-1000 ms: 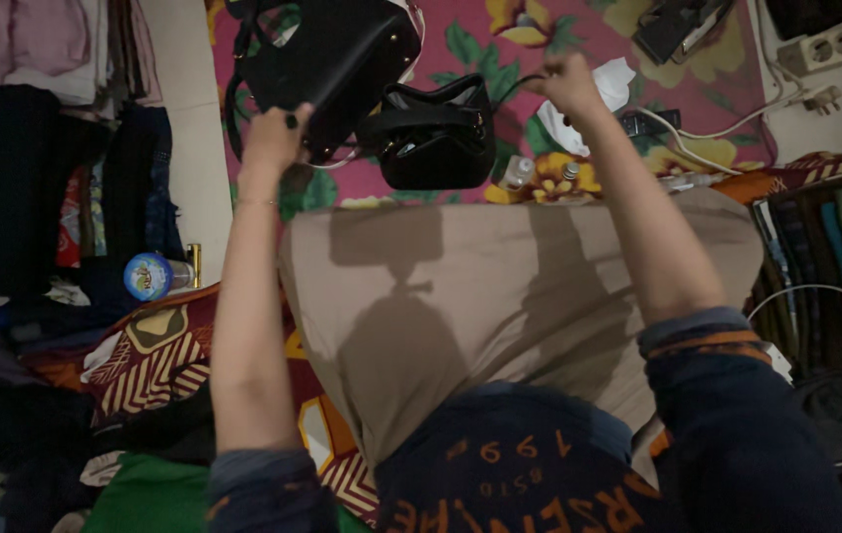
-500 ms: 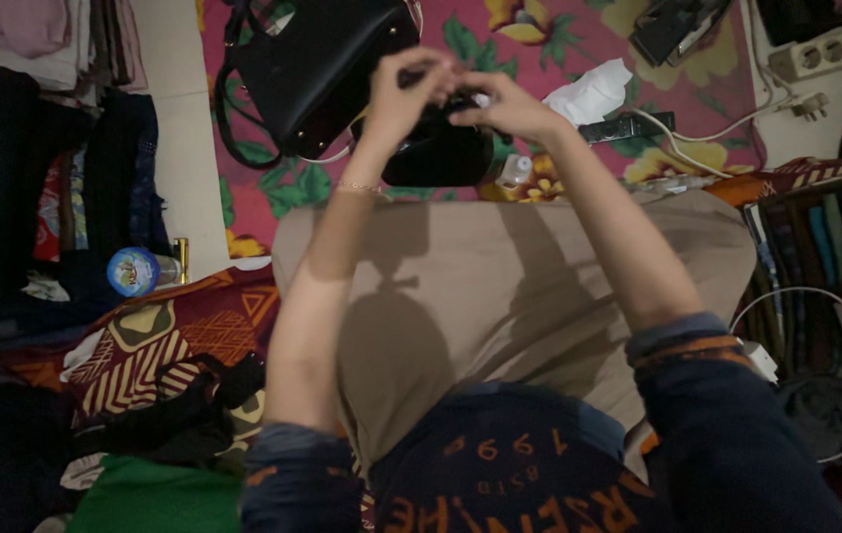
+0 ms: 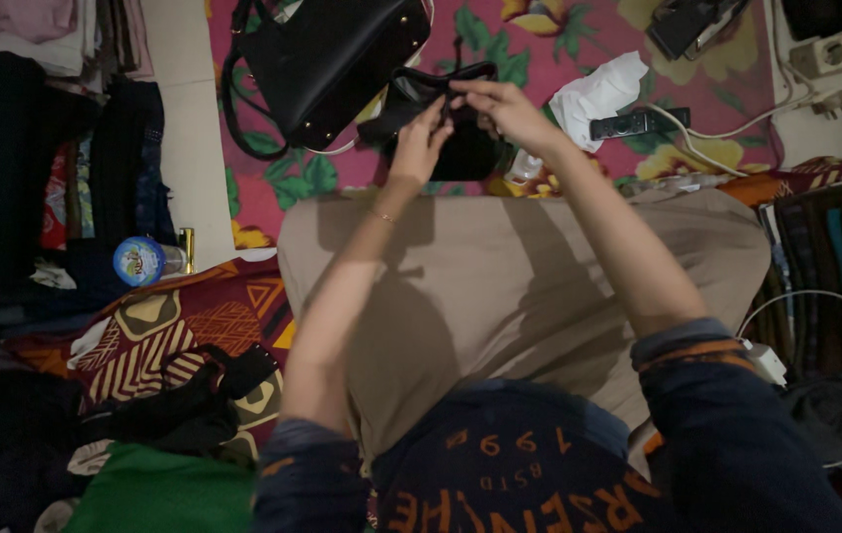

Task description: The person wipes the exterior of a black handbag with a white cloth, then opens it to wipe the interior lining and compartments. They continue to clean the bag's exterior surfaces and handle.

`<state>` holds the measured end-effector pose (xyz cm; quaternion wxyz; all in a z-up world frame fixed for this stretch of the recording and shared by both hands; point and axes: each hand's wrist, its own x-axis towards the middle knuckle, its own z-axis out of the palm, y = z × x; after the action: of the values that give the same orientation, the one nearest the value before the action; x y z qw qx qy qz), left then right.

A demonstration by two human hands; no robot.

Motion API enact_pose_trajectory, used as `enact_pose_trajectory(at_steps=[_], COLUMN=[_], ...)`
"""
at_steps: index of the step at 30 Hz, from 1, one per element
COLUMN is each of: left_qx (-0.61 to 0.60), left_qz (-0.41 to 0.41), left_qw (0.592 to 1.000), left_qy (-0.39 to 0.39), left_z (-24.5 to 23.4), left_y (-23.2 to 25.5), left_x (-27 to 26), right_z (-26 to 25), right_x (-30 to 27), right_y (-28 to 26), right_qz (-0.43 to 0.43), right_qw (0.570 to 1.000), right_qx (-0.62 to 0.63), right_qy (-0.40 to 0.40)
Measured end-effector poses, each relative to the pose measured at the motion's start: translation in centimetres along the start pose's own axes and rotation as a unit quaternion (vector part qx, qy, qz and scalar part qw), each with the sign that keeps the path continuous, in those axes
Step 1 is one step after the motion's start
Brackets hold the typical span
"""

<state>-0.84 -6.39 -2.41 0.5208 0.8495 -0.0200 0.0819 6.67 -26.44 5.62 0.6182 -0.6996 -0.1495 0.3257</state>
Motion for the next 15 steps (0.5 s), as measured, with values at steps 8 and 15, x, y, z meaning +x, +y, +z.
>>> enact_pose_trajectory(at_steps=[8, 15], left_qx=[-0.023, -0.215], left_qz=[0.053, -0.013], left_qw=[0.998, 0.977], left_qy=[0.008, -0.016], left_z=[-0.4, -0.3], left_y=[2.9, 1.7], left_x=[0.8, 1.2], right_z=[-0.1, -0.1], right_x=[-0.6, -0.4], right_y=[0.7, 0.1], right_qz=[-0.096, -0.287], right_qw=[0.993, 0.944], right_qx=[-0.067, -0.119], right_qy=[-0.022, 0.11])
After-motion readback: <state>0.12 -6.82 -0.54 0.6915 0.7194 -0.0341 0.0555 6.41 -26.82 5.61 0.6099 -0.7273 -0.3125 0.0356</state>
